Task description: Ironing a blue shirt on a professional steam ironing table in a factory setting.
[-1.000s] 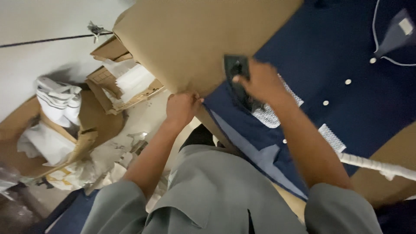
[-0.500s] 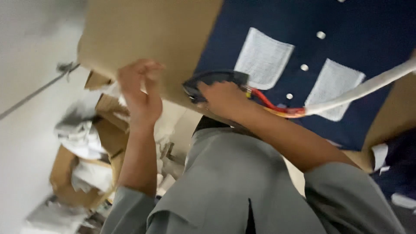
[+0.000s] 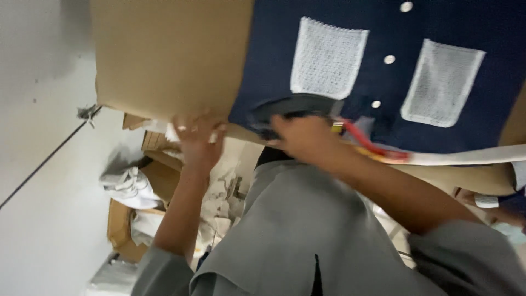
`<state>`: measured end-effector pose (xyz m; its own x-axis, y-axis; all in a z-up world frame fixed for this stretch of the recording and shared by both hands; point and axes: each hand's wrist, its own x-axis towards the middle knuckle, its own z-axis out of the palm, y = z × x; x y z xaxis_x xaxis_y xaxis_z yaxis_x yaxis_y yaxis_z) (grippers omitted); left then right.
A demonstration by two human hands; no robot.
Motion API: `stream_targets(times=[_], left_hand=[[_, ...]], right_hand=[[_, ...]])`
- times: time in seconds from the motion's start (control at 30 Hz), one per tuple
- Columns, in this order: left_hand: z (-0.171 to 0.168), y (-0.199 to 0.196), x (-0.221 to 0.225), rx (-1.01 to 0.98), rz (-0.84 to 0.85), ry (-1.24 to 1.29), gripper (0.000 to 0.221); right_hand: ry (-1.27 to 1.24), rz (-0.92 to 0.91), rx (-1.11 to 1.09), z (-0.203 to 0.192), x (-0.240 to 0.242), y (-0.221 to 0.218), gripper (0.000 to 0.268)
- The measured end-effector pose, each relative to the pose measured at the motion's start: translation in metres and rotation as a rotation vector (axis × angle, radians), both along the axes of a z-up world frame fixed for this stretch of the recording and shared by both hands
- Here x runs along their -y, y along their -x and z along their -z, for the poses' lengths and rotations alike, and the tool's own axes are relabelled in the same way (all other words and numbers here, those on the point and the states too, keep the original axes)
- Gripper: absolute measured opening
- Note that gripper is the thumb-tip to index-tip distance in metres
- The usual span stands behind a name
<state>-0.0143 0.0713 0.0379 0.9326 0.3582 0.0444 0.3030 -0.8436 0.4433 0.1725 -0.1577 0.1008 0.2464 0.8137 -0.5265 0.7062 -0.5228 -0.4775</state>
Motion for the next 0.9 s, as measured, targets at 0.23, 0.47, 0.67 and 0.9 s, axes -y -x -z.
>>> stream_targets(times=[0.23,0.47,0.67,0.9], left_hand=[[-0.076,-0.027,0.059,0.222,-0.587,0.406,0.007],[-0.055,-0.012,0.125,0.700,0.072,-0.050,0.012],[-0.046,-0.049,0.239,0.692,0.217,0.243,0.027],[-0.030,-0.090,0.268,0.276,0.214,0.119,0.024]], right_hand=[[-0.340,0.265,-0.087,-0.044,0.016,-0.009,0.057],[-0.270,0.259,0.066,-0.016,0.084,-0.028,0.057],[-0.164,0.546,-0.133,-0.079,0.168,-0.085,0.063],[0.129,0.428,0.101,-0.031,0.262,-0.120,0.062]])
